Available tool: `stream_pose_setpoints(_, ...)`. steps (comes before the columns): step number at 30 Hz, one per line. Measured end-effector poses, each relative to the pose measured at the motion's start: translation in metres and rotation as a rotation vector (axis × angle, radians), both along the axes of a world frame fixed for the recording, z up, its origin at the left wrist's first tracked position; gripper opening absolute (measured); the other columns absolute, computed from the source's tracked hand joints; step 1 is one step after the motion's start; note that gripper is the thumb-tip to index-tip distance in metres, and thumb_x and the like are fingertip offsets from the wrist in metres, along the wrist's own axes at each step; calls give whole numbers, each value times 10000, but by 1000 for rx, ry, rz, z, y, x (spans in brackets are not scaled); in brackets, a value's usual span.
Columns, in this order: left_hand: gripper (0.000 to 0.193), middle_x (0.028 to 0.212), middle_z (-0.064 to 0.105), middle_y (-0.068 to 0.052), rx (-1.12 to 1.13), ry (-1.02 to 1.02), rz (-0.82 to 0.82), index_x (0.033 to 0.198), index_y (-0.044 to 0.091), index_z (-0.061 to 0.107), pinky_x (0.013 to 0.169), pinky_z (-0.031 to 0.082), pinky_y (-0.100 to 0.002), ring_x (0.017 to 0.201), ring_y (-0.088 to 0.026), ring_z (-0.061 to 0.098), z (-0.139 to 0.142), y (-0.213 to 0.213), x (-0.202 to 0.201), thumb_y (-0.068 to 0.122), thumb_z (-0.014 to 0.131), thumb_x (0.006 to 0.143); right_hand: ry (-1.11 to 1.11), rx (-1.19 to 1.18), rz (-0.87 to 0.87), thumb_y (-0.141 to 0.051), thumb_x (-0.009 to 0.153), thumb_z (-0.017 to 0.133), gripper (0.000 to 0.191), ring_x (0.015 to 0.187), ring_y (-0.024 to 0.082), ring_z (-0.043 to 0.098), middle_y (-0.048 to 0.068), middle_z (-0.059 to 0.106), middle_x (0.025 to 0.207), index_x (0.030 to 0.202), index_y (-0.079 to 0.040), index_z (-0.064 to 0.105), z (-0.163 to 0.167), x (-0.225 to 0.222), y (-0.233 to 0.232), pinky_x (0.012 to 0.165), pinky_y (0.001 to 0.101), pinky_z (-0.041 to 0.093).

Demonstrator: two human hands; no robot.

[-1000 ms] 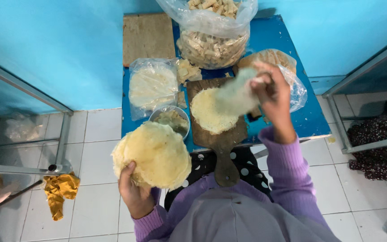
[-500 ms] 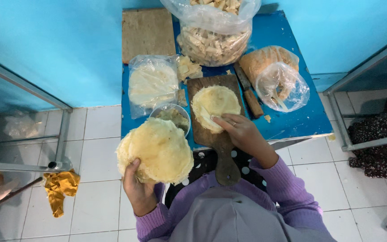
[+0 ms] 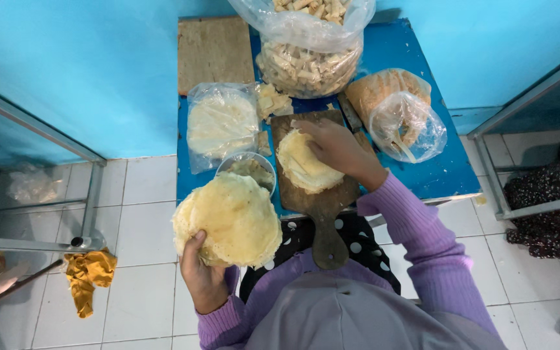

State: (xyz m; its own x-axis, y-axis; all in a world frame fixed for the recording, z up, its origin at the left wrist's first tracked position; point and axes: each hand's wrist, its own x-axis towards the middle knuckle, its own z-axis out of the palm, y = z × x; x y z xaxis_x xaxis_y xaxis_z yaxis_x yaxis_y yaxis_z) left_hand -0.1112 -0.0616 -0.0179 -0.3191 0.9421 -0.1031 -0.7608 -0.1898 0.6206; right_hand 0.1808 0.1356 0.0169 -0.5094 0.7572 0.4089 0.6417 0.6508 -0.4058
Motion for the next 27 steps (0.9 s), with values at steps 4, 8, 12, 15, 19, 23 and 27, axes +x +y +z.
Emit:
stream_pose_setpoints(4,557,1350,624,-218,6,-10,-6,1456,-82,464,980,553,-466,1200,-345,654,-2,0,-2,109,551,940,-50,197,-1,-23,841,631,499,991,381,642,141,676,1006,1331,-104,583,-11,-13,16,766,485,520)
stream_pose_setpoints(8,555,1350,623,-218,23,9,12,1456,-87,462,985,551,-462,1203,-343,652,-5,0,-4,107,559,945,2,-18,-11,13,866,600,457,913,327,643,92,659,895,1308,-104,593,-18,-14,25,744,464,519)
stream_pose_setpoints(12,556,1347,625,-214,-4,-11,22,1451,-83,465,992,552,-465,1207,-341,652,-4,0,-3,107,559,937,64,2,-35,10,879,607,461,927,314,644,75,667,916,1323,-112,588,-19,-15,31,765,449,525)
stream_pose_setpoints(15,562,1354,621,-211,-10,-13,26,1454,-80,465,1007,547,-466,1220,-340,646,-1,0,-3,103,559,931,60,129,-42,-8,857,632,540,979,353,630,123,670,1039,1385,-89,550,-20,-13,25,799,458,526)
stream_pose_setpoints(19,569,1364,616,-209,-8,-2,33,1455,-74,461,1014,541,-468,1232,-339,638,4,-2,0,100,561,923,38,70,-20,-103,1004,639,554,1159,362,614,143,644,1287,1531,-147,471,-20,-11,-2,978,466,516)
stream_pose_setpoints(23,570,1364,617,-211,-23,5,27,1458,-77,460,1003,543,-465,1225,-340,643,5,-4,0,104,553,926,-130,99,223,-356,964,634,749,1409,400,392,175,391,1592,1580,-97,298,-22,-18,-49,1131,583,292)
stream_pose_setpoints(27,563,1360,615,-216,15,4,-8,1462,-74,454,991,547,-472,1214,-347,644,2,-1,0,97,547,934,-317,-123,219,-447,934,604,837,1533,383,182,144,252,1655,1588,-75,235,-19,-12,-64,1174,620,131)
